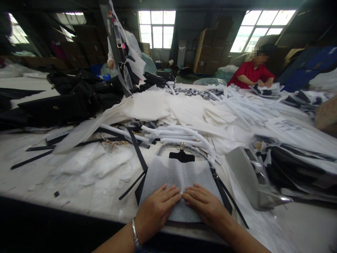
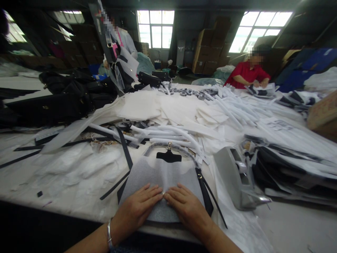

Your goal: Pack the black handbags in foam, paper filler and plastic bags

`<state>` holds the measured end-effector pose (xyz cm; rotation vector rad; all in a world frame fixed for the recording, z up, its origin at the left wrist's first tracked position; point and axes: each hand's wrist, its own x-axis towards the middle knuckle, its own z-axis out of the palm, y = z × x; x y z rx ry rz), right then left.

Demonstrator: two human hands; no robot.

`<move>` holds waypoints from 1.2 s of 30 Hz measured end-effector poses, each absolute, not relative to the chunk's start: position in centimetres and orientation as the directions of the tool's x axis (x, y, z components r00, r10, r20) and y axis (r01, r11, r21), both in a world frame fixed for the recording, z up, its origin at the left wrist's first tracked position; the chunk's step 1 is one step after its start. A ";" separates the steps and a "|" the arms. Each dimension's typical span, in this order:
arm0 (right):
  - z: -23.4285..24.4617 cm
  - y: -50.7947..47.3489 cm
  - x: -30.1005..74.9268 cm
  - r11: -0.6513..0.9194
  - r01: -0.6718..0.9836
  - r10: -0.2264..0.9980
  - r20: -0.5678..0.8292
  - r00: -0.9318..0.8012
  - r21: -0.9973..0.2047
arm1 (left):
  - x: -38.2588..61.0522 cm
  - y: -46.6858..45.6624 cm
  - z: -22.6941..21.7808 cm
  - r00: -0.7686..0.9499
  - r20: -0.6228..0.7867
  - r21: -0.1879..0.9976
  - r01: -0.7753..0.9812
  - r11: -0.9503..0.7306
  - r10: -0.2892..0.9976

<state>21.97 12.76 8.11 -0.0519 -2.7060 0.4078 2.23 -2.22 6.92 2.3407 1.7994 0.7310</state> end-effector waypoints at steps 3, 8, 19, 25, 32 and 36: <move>8.0 12.8 22.1 0.963 -0.036 0.077 0.399 -0.914 -0.267 | 2.2 -2.2 7.0 0.183 0.300 0.372 0.881 -0.292 0.936; 7.8 12.8 22.1 0.965 -0.050 0.063 0.411 -0.909 -0.258 | 2.2 -2.2 7.2 0.181 0.303 0.376 0.879 -0.292 0.936; 7.6 12.6 22.2 0.974 -0.053 0.063 0.486 -0.871 -0.221 | 2.2 -2.2 7.0 0.174 0.315 0.379 0.878 -0.292 0.933; 7.8 12.4 21.9 0.973 -0.021 0.093 0.479 -0.873 -0.228 | 2.2 -2.2 7.0 0.180 0.317 0.380 0.875 -0.298 0.931; 8.1 12.3 21.7 0.966 0.006 0.115 0.409 -0.905 -0.257 | 2.3 -2.1 7.3 0.151 0.344 0.395 0.872 -0.288 0.927; 8.2 12.1 21.7 0.961 0.043 0.145 0.366 -0.919 -0.273 | 2.5 -2.0 7.4 0.116 0.350 0.412 0.872 -0.264 0.929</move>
